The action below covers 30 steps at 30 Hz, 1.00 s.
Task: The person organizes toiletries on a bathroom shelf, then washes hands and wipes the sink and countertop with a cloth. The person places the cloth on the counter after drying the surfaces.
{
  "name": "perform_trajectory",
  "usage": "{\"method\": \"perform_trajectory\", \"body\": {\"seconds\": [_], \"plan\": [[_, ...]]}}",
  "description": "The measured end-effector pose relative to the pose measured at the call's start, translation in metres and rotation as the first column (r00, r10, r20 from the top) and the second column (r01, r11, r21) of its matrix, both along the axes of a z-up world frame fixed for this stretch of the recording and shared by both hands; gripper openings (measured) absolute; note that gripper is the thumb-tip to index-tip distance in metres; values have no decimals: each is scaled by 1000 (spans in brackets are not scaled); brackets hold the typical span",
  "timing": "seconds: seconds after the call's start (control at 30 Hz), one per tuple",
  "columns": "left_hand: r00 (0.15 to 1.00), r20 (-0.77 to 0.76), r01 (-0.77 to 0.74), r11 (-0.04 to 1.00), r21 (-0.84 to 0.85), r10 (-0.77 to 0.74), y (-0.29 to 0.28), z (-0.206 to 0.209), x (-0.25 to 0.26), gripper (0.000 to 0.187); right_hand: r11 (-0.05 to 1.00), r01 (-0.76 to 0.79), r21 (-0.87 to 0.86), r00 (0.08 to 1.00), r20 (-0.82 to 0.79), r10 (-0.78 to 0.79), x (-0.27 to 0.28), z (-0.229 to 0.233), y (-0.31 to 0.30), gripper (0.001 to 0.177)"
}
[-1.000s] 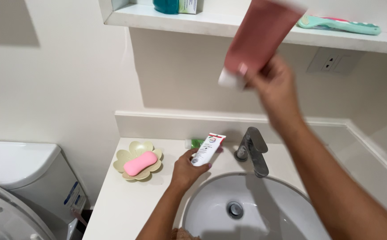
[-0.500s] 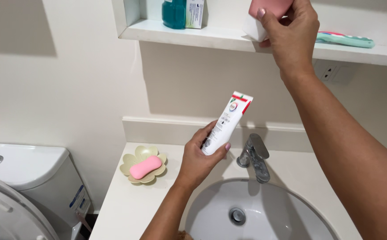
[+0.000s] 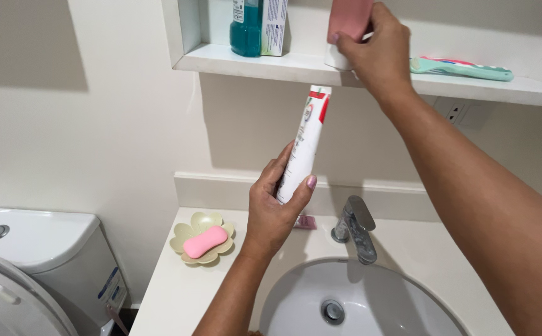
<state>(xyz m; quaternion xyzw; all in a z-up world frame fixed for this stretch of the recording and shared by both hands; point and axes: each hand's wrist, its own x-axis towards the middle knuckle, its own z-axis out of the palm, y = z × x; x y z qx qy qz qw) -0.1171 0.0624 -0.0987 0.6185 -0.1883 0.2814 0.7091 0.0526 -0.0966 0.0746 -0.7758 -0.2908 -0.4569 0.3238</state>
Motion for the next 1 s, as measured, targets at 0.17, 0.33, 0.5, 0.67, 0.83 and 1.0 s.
{"method": "perform_trajectory", "body": {"seconds": [0.17,0.33,0.5,0.67,0.83,1.0], "plan": [[974,127,-191,982,3,189,0,13,7,62,998,57,-7,991,-117,-58,12,2,23,33],[912,268,-330,943,32,310,10,42,31,60,998,67,-12,965,-253,-68,22,6,37,34],[896,290,-364,930,46,336,9,57,44,60,997,-42,-70,965,-262,22,30,11,39,45],[889,294,-373,927,23,351,3,60,48,60,994,16,-108,954,-297,-47,28,17,47,42],[885,292,-389,920,39,362,5,59,50,60,995,14,-103,869,-490,-64,20,23,59,26],[838,357,-448,894,16,414,11,63,59,59,994,-40,-103,900,-437,-9,20,22,66,26]]}}
